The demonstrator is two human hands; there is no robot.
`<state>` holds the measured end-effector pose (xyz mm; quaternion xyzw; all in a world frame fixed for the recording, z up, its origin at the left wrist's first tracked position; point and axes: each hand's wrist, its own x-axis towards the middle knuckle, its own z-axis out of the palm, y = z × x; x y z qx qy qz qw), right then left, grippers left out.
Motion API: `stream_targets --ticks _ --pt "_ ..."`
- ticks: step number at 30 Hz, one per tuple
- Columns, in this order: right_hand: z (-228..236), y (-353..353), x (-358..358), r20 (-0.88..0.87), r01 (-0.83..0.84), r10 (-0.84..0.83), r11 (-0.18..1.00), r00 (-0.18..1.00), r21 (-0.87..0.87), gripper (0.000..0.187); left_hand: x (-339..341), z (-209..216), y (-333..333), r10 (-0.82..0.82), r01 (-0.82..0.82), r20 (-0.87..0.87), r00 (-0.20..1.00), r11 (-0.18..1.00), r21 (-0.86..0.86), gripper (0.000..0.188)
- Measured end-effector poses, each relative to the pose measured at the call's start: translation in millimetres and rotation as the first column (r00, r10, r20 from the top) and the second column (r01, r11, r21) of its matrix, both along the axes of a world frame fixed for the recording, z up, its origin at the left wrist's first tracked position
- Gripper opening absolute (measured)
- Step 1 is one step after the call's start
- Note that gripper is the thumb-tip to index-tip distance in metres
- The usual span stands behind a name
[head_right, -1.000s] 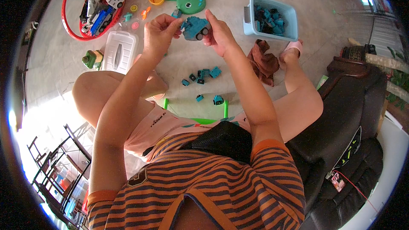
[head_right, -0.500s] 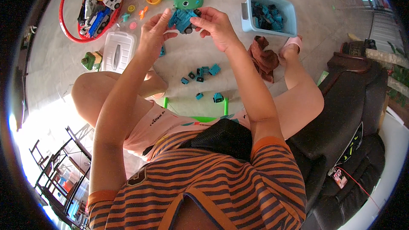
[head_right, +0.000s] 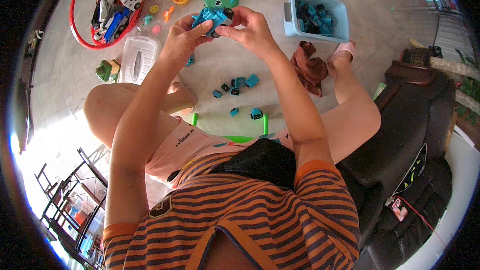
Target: The person sits on a green stool and assembles blue, green, and gray toy blocks by hand, picking pieces from the floor and a container, then later uses a brown cloth to wipe the inside of a white plastic container lid.
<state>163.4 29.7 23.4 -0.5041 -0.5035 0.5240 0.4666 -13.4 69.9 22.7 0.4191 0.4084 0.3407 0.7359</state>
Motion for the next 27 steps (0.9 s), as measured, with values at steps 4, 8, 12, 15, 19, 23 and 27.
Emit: stream_targets --ticks 4,8,12,15,19,23,27 --pt "-4.2 -0.6 1.5 -0.009 0.051 -0.05 0.999 0.999 0.005 0.038 -0.3 0.4 1.3 0.0 0.0 -0.016 1.0 1.0 0.008 0.034" --pt "-1.3 -1.4 1.9 0.154 0.048 -0.068 0.99 0.986 0.13 0.042 0.3 0.1 0.1 -0.01 0.009 0.075 0.997 1.0 0.005 0.036" --pt "10.5 -3.4 -1.4 0.278 0.068 -0.11 0.985 0.954 0.157 0.043 -1.5 5.0 -1.2 -0.056 0.055 0.096 0.994 0.998 0.016 0.047" --pt "11.0 -3.0 -1.2 0.346 0.026 -0.093 0.981 0.934 0.192 0.043 -3.8 4.9 -1.3 -0.159 0.172 -0.082 0.984 0.964 0.204 0.055" --pt "11.6 -2.9 -1.3 0.461 -0.057 -0.055 0.973 0.886 0.225 0.042 -3.3 1.6 0.4 -0.087 0.227 -0.308 0.948 0.86 0.456 0.055" --pt "8.5 -3.6 -2.5 0.386 -0.075 -0.014 0.974 0.922 0.214 0.042 -2.9 1.6 -0.2 -0.052 0.238 -0.418 0.907 0.882 0.407 0.041" --pt "-4.5 -1.4 2.9 0.258 -0.201 0.195 0.98 0.946 0.0 0.042 -1.3 -15.2 -7.3 -0.044 0.155 -0.547 0.836 0.975 0.158 0.046"
